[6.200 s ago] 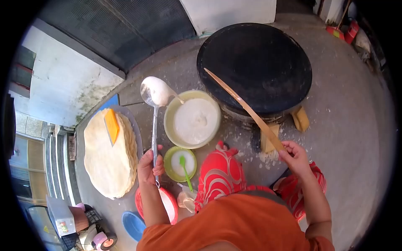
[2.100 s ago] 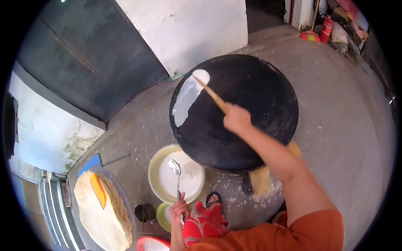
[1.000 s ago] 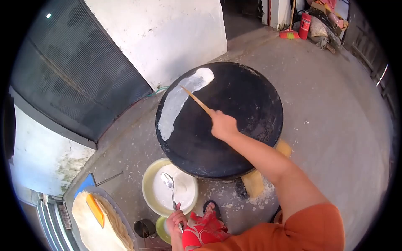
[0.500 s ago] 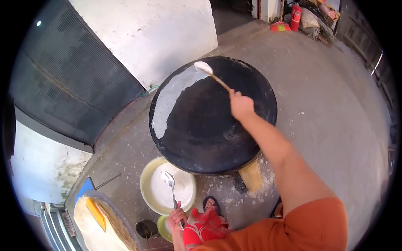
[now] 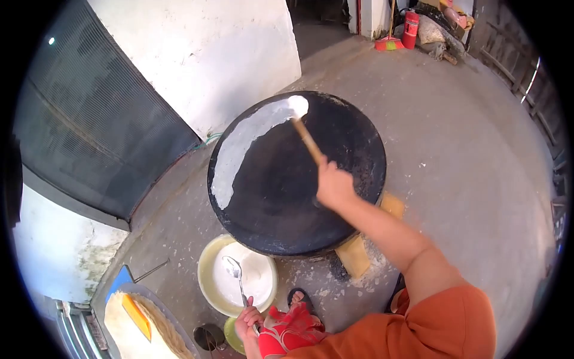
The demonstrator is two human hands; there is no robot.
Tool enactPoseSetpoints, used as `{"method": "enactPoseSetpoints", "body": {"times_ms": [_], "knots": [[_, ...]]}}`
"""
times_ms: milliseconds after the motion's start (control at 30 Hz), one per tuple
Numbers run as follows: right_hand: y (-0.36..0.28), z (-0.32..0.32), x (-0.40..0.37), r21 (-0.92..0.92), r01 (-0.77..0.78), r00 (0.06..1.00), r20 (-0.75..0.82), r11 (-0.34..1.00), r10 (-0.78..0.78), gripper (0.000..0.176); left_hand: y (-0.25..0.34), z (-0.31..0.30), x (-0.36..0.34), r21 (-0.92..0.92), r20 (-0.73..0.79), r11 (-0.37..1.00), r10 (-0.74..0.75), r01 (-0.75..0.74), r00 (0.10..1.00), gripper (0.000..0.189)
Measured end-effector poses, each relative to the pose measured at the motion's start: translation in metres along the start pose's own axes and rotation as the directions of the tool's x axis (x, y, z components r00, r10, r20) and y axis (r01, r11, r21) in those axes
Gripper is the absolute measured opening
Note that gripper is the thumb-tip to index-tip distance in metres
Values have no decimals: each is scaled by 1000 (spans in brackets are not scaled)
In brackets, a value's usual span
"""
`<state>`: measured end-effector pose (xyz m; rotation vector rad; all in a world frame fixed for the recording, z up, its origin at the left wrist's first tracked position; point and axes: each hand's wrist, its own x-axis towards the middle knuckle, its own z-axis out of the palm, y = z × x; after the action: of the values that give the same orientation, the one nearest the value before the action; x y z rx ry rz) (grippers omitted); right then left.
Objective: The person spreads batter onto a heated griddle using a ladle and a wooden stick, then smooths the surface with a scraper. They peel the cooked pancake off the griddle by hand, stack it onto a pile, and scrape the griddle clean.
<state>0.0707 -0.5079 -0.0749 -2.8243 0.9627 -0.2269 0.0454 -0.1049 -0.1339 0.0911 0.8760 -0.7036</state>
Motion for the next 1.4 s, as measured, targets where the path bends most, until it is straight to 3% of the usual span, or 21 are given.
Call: {"method": "enactPoseSetpoints", "body": {"times_ms": [67,100,167,267,367,433,467,567,733,800,833,900,933,1000,1033,1100,1133,1200,1233,1333,1400], "knots": [[-14,7,-11,35,181,978,99,983,-184,61,-3,-1,-2,12,-16,1000,19,-19,1000,30],[-6,12,1,38,177,979,101,984,-180,61,-4,0,-1,22,-26,1000,8,-7,1000,30],[21,18,43,-113,-61,998,-9,992,60,62,-5,-1,-3,37,-45,999,2,0,999,30],[47,-6,37,-44,-169,984,46,985,171,63,-3,3,-3,16,-18,1000,-14,14,1000,30],[9,-15,20,25,-148,988,52,989,147,61,-2,0,2,17,9,1000,-7,7,1000,30],[-9,0,36,-3,63,996,56,998,-62,54,-4,0,-1,18,-11,1000,-11,11,1000,30],[-7,22,56,-91,107,994,-15,990,-109,46,-5,1,0,22,-9,1000,-6,6,1000,30],[26,9,73,-174,-93,995,-41,980,88,42,-4,-1,-10,60,-30,998,3,-1,1000,30],[77,-37,-15,-148,-143,987,48,979,151,45,4,-4,-9,76,17,996,34,-36,999,29],[106,-22,-33,292,-24,999,-36,956,36,38,3,0,-12,96,31,993,72,-75,997,30],[116,-19,-34,301,-27,999,-35,953,39,38,3,3,-16,104,30,991,78,-81,996,30],[135,-21,-23,656,31,997,-73,754,22,31,3,9,-23,122,6,985,124,-124,992,30],[132,-40,-16,766,-221,975,154,604,161,30,5,11,-27,147,5,980,138,-138,990,30],[158,-12,18,765,-94,984,-25,638,175,35,4,17,-40,175,27,971,160,-162,987,30],[162,-11,32,769,-93,984,-26,633,177,35,3,21,-47,196,47,963,180,-185,983,30],[160,-12,56,772,-417,889,236,481,392,38,-6,31,-63,160,55,971,171,-178,984,31],[158,-8,63,775,-414,890,237,477,389,38,-13,37,-70,139,73,974,172,-181,982,32],[150,1,73,815,-469,882,413,341,226,41,-29,49,-85,113,87,975,180,-190,980,33],[134,-15,65,795,-465,885,417,389,206,40,-37,52,-89,111,89,974,190,-199,978,33],[148,-16,66,807,-465,884,446,364,141,39,-56,57,-95,85,98,973,207,-215,973,33],[153,-9,71,823,-423,896,316,379,313,37,-68,60,-91,71,126,981,171,-180,977,33]]}}
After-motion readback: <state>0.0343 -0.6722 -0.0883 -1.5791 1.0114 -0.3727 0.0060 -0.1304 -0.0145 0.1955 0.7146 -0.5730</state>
